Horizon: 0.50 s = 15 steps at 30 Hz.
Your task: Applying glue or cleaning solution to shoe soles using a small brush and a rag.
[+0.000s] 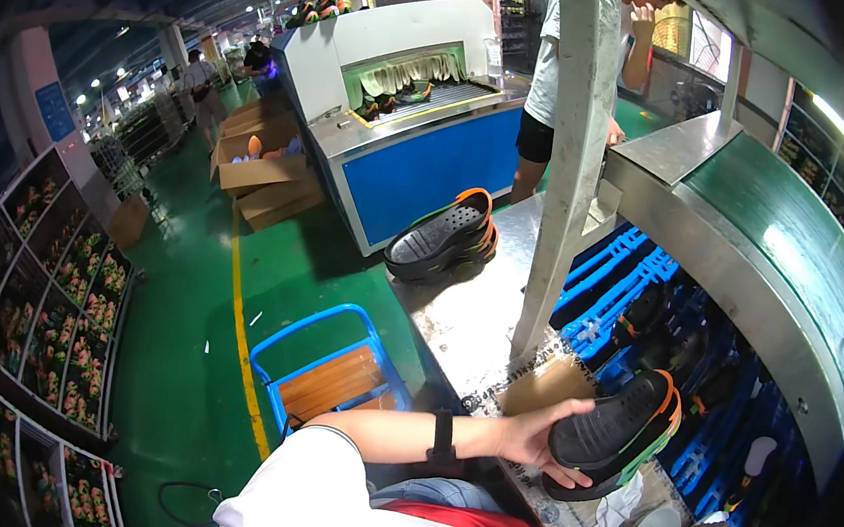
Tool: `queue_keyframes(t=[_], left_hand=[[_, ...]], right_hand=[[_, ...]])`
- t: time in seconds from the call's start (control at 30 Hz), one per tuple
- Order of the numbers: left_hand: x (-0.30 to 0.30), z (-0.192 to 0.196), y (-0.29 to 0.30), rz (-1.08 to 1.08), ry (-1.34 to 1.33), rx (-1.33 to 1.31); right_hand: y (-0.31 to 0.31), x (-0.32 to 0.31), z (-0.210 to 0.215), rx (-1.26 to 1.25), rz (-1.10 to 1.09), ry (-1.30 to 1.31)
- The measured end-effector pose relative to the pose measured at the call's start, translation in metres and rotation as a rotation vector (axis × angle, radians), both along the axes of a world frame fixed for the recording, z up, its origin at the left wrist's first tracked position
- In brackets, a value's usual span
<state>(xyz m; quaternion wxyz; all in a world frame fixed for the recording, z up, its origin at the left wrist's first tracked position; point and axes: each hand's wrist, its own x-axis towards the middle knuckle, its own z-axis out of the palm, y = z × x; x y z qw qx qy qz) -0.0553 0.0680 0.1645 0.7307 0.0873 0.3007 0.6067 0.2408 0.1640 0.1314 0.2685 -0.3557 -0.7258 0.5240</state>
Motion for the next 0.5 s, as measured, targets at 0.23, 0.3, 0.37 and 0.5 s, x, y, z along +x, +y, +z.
queue_keyframes(t=[0.23, 0.3, 0.37, 0.5], left_hand=[[0.016, -0.021, 0.002, 0.097, -0.417, 0.078], [0.019, -0.008, -0.002, 0.104, -0.251, 0.155], [0.033, 0.025, -0.005, 0.198, -0.044, 0.252], [0.030, 0.015, 0.004, 0.290, 0.414, 0.435]], right_hand=[[0.001, -0.002, 0.007, 0.061, -0.026, -0.008], [0.003, -0.004, 0.012, 0.079, -0.009, -0.031], [0.004, -0.008, 0.015, 0.104, -0.039, -0.015], [0.006, -0.012, 0.020, 0.094, -0.080, 0.044]])
